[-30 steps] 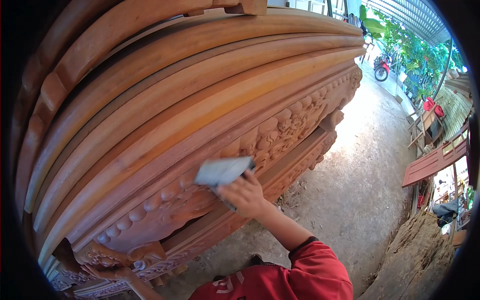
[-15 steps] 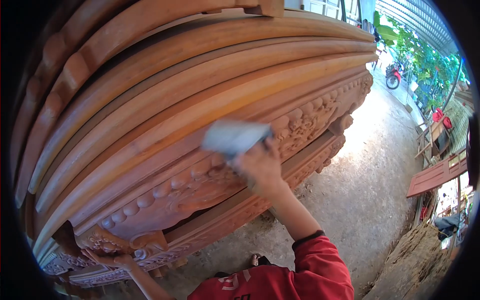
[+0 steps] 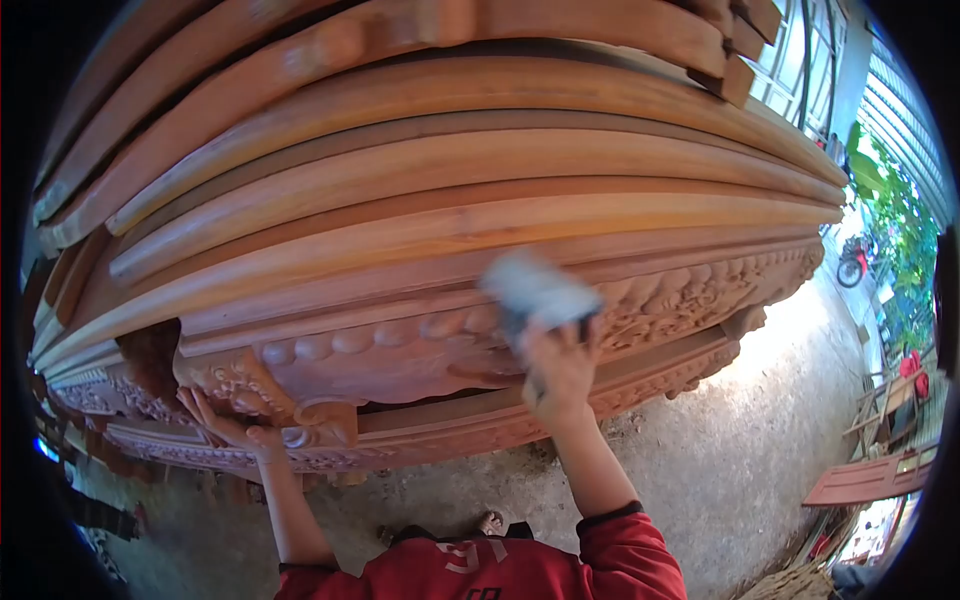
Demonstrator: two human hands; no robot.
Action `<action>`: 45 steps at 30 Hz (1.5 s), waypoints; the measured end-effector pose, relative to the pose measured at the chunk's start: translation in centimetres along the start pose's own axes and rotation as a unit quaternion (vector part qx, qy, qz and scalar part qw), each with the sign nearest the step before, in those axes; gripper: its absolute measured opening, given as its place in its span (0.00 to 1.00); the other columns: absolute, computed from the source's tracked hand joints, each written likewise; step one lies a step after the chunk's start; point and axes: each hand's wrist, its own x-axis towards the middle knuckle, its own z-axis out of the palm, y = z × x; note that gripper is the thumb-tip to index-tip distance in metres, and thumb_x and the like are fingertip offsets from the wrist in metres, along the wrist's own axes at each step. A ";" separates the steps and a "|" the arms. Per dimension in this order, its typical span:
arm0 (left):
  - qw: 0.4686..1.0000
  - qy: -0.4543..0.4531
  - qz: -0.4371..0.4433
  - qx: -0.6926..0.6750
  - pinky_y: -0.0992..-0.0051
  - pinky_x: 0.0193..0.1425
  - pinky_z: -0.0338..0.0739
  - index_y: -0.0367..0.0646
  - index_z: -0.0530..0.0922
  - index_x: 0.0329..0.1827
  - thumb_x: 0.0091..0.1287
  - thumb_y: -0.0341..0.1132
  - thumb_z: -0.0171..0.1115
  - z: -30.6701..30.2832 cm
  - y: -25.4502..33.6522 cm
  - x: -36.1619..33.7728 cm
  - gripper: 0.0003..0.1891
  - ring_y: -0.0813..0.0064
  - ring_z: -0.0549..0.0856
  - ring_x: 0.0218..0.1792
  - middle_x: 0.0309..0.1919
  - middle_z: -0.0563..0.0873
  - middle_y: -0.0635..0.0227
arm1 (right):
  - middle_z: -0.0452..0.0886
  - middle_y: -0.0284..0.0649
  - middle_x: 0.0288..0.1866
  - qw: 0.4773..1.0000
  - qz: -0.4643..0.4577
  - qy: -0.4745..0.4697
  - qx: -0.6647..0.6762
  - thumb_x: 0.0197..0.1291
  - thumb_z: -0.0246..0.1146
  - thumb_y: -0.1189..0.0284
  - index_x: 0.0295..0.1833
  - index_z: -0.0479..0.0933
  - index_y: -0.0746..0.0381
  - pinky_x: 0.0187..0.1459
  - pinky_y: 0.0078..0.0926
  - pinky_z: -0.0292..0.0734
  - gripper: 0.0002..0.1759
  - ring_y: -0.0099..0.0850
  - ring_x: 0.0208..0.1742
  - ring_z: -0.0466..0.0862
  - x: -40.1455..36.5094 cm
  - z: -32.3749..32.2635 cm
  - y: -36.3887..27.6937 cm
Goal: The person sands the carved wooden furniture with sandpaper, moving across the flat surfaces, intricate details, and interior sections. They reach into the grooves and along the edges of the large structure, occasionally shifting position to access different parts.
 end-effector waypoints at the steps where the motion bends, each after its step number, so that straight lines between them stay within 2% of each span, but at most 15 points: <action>1: 1.000 0.000 0.000 0.009 0.50 0.66 0.50 0.32 0.57 0.65 0.63 0.66 0.31 -0.1 -0.1 -0.1 0.43 0.47 0.56 0.67 0.65 0.56 0.44 | 0.77 0.40 0.49 1.000 -0.003 -0.001 0.009 0.56 0.54 0.75 0.52 0.75 0.57 0.65 0.48 0.47 0.17 0.38 0.53 0.74 -0.7 0.0 -0.4; 3: 1.000 -0.008 -0.010 0.000 0.50 0.66 0.50 0.33 0.57 0.65 0.63 0.64 0.35 -0.2 -0.2 0.0 0.41 0.47 0.55 0.67 0.65 0.56 0.43 | 0.78 0.37 0.46 0.996 -0.022 -0.081 -0.015 0.53 0.55 0.76 0.49 0.77 0.53 0.64 0.45 0.54 0.17 0.41 0.51 0.75 -2.6 -0.2 0.5; 5: 0.999 -0.019 -0.023 0.027 0.51 0.67 0.48 0.32 0.55 0.65 0.65 0.61 0.37 -0.4 0.3 0.3 0.39 0.47 0.55 0.67 0.66 0.55 0.45 | 0.77 0.41 0.47 0.949 0.308 0.034 0.057 0.57 0.53 0.75 0.51 0.75 0.58 0.60 0.39 0.63 0.15 0.39 0.52 0.74 -4.6 -0.8 3.4; 6: 0.999 -0.030 -0.018 0.029 0.51 0.67 0.48 0.32 0.55 0.65 0.65 0.61 0.39 -0.6 0.1 0.3 0.39 0.47 0.54 0.67 0.66 0.55 0.44 | 0.76 0.44 0.45 0.964 0.204 0.167 -0.041 0.65 0.47 0.71 0.50 0.73 0.68 0.48 0.37 0.70 0.15 0.42 0.44 0.75 -2.6 -1.9 4.8; 9: 0.998 -0.052 -0.010 0.023 0.45 0.66 0.45 0.32 0.56 0.64 0.65 0.57 0.42 -1.1 -0.7 0.0 0.36 0.42 0.52 0.67 0.65 0.56 0.44 | 0.72 0.50 0.56 0.878 0.393 0.247 -0.118 0.67 0.44 0.68 0.56 0.69 0.69 0.57 0.39 0.63 0.19 0.43 0.55 0.71 -2.3 -4.9 6.0; 12: 0.998 -0.061 -0.003 0.018 0.44 0.66 0.45 0.32 0.56 0.64 0.64 0.56 0.43 -1.2 -0.8 0.2 0.36 0.40 0.51 0.67 0.65 0.55 0.44 | 0.69 0.49 0.59 0.902 0.371 0.205 -0.077 0.67 0.45 0.68 0.55 0.70 0.68 0.60 0.40 0.59 0.19 0.44 0.60 0.67 -1.6 -0.5 2.1; 18: 0.997 -0.068 0.002 -0.024 0.42 0.64 0.48 0.35 0.60 0.63 0.62 0.52 0.49 -1.6 -1.3 0.2 0.34 0.35 0.51 0.65 0.65 0.56 0.46 | 0.79 0.36 0.50 0.997 -0.067 -0.043 0.022 0.53 0.57 0.76 0.53 0.74 0.56 0.68 0.50 0.42 0.19 0.38 0.64 0.68 2.2 6.4 -13.1; 21: 0.997 -0.076 0.017 -0.025 0.41 0.63 0.49 0.36 0.61 0.63 0.61 0.52 0.50 -1.8 -2.0 -0.2 0.33 0.34 0.52 0.65 0.65 0.56 0.46 | 0.78 0.40 0.51 0.992 -0.105 -0.057 0.037 0.50 0.52 0.83 0.50 0.75 0.61 0.67 0.53 0.44 0.19 0.45 0.63 0.68 3.0 6.5 -14.7; 24: 0.996 -0.076 0.017 -0.035 0.42 0.61 0.51 0.36 0.63 0.61 0.60 0.52 0.52 -1.9 -2.3 -0.4 0.33 0.34 0.54 0.64 0.65 0.58 0.47 | 0.75 0.48 0.55 0.998 -0.050 -0.011 -0.035 0.57 0.48 0.81 0.52 0.72 0.68 0.64 0.54 0.51 0.17 0.43 0.62 0.70 3.4 4.0 -13.6; 26: 0.996 -0.070 0.021 -0.049 0.43 0.59 0.53 0.36 0.65 0.60 0.60 0.52 0.54 -2.0 -2.4 -0.4 0.32 0.34 0.55 0.64 0.64 0.60 0.48 | 0.71 0.51 0.58 0.958 0.209 0.150 0.125 0.64 0.47 0.74 0.56 0.69 0.71 0.62 0.45 0.59 0.17 0.42 0.61 0.70 0.9 4.0 -11.9; 31: 0.995 -0.083 0.026 -0.053 0.43 0.60 0.51 0.37 0.66 0.59 0.59 0.51 0.55 -2.3 -2.7 -0.3 0.31 0.34 0.55 0.64 0.65 0.60 0.49 | 0.63 0.51 0.64 0.881 0.414 0.226 -0.044 0.66 0.46 0.70 0.62 0.62 0.70 0.66 0.37 0.52 0.22 0.42 0.67 0.62 0.5 1.0 -9.9; 36: 0.993 -0.103 0.042 -0.044 0.42 0.63 0.48 0.33 0.60 0.63 0.61 0.50 0.53 -2.3 -2.6 -0.3 0.34 0.34 0.50 0.65 0.65 0.55 0.45 | 0.66 0.53 0.62 0.963 0.255 0.076 -0.029 0.62 0.46 0.76 0.61 0.64 0.68 0.67 0.42 0.49 0.21 0.46 0.66 0.62 -2.1 6.9 -12.8; 38: 0.994 -0.096 0.031 -0.049 0.42 0.62 0.50 0.35 0.62 0.62 0.60 0.51 0.54 -2.2 -2.5 -0.5 0.34 0.35 0.51 0.65 0.66 0.56 0.47 | 0.67 0.56 0.61 0.988 0.010 -0.074 -0.136 0.62 0.46 0.75 0.62 0.61 0.72 0.67 0.45 0.46 0.22 0.50 0.65 0.63 -2.7 6.4 -12.8; 43: 0.995 -0.086 0.021 -0.045 0.43 0.64 0.49 0.36 0.62 0.63 0.60 0.53 0.53 -1.9 -2.3 -0.5 0.35 0.36 0.51 0.66 0.66 0.56 0.48 | 0.69 0.54 0.58 0.981 0.118 0.036 -0.149 0.57 0.50 0.80 0.60 0.64 0.69 0.65 0.49 0.50 0.23 0.49 0.63 0.65 -3.4 3.7 -5.1; 45: 0.997 -0.071 0.026 -0.033 0.43 0.64 0.49 0.35 0.61 0.63 0.61 0.53 0.52 -1.7 -2.1 -0.3 0.34 0.36 0.51 0.66 0.66 0.55 0.47 | 0.69 0.55 0.58 0.921 0.325 0.206 -0.064 0.61 0.48 0.78 0.61 0.64 0.69 0.65 0.42 0.51 0.21 0.46 0.64 0.65 -3.6 2.0 -1.7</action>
